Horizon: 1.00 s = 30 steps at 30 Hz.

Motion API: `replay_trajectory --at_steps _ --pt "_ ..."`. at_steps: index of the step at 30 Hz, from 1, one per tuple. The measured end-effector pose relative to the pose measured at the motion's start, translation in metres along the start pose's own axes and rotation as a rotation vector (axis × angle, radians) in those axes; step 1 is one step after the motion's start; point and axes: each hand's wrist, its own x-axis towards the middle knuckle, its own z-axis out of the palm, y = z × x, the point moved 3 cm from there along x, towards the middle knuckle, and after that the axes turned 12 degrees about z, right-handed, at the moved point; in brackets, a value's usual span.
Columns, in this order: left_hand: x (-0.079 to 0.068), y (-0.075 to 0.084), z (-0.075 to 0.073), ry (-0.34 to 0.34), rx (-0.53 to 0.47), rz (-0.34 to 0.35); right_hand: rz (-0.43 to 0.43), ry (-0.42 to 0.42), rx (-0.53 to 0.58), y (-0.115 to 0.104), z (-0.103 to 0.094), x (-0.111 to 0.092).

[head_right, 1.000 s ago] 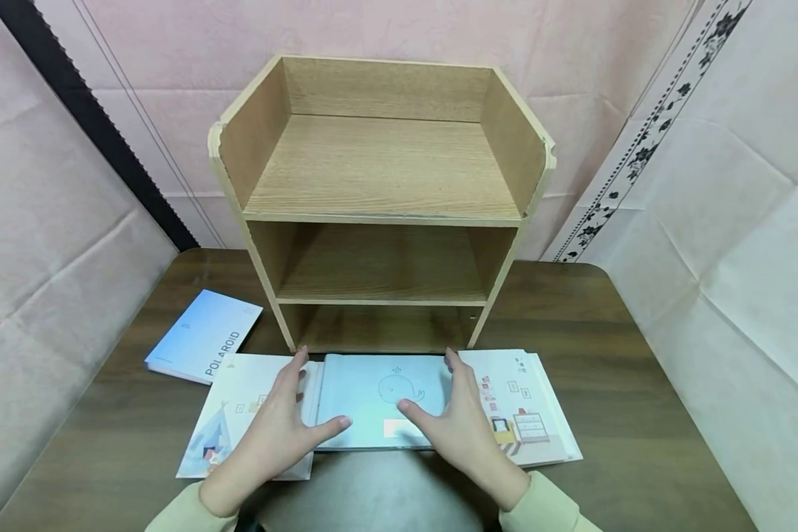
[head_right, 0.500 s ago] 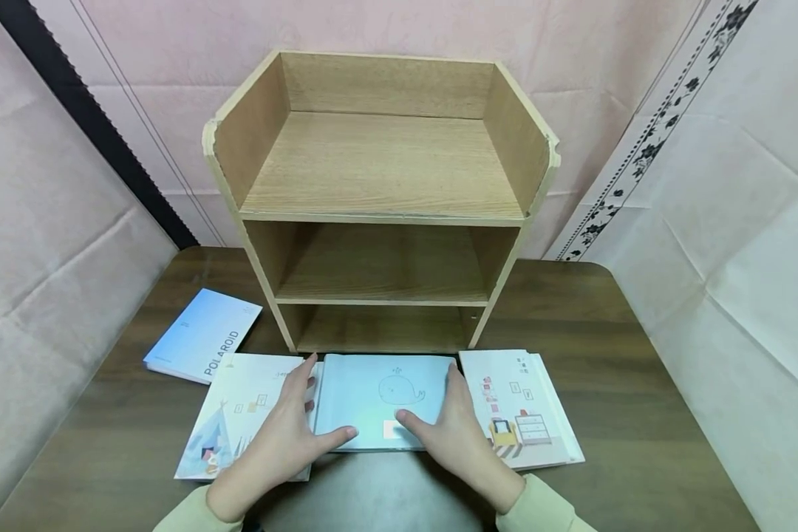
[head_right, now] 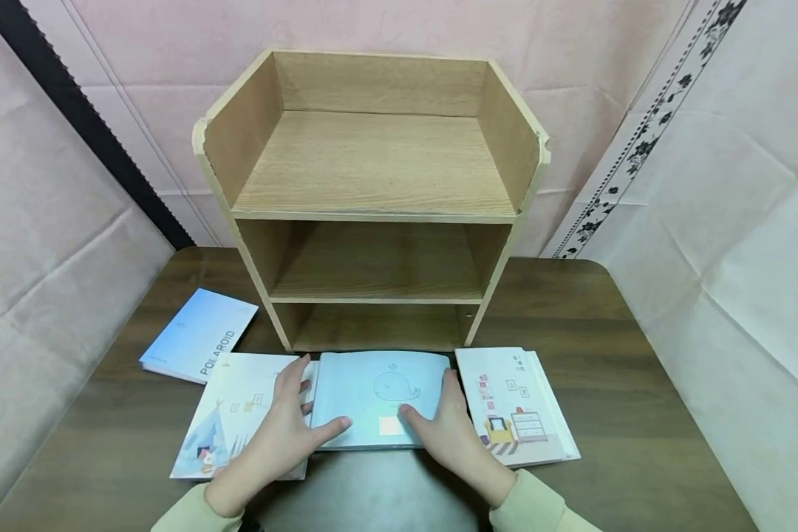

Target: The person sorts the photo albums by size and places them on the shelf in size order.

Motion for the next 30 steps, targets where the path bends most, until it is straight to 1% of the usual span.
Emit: replay_trajectory --at_steps 3,6,8,12,16,20,23,25,27,30 --pt "0.002 -0.003 -0.005 -0.002 -0.150 -0.091 0.015 -0.030 0.023 0.001 0.002 0.003" --pt "0.005 -0.004 -0.011 -0.006 -0.260 -0.152 0.021 -0.038 0.014 0.001 0.003 0.005" --pt "0.007 -0.004 -0.014 -0.022 -0.300 -0.176 0.018 -0.035 0.006 0.001 0.003 0.006" --pt "0.010 -0.004 -0.017 -0.083 -0.320 -0.199 0.013 -0.029 -0.019 0.000 0.003 0.006" --pt "0.009 -0.003 -0.016 -0.112 -0.314 -0.193 0.005 -0.008 -0.075 -0.001 0.005 0.004" --pt "0.006 0.003 -0.011 -0.131 -0.339 -0.147 -0.001 0.016 -0.123 -0.001 0.007 0.003" --pt "0.004 0.007 -0.006 -0.149 -0.293 -0.089 -0.003 0.015 -0.116 -0.002 0.007 0.002" --pt "0.003 0.009 -0.003 -0.153 -0.259 -0.063 0.000 0.008 -0.104 -0.003 0.006 0.002" --pt "0.002 0.010 0.000 -0.143 -0.239 -0.056 0.011 -0.003 -0.092 -0.003 0.005 0.003" --pt "0.001 0.010 0.003 -0.113 -0.253 -0.063 0.030 -0.023 -0.054 -0.004 0.003 0.005"
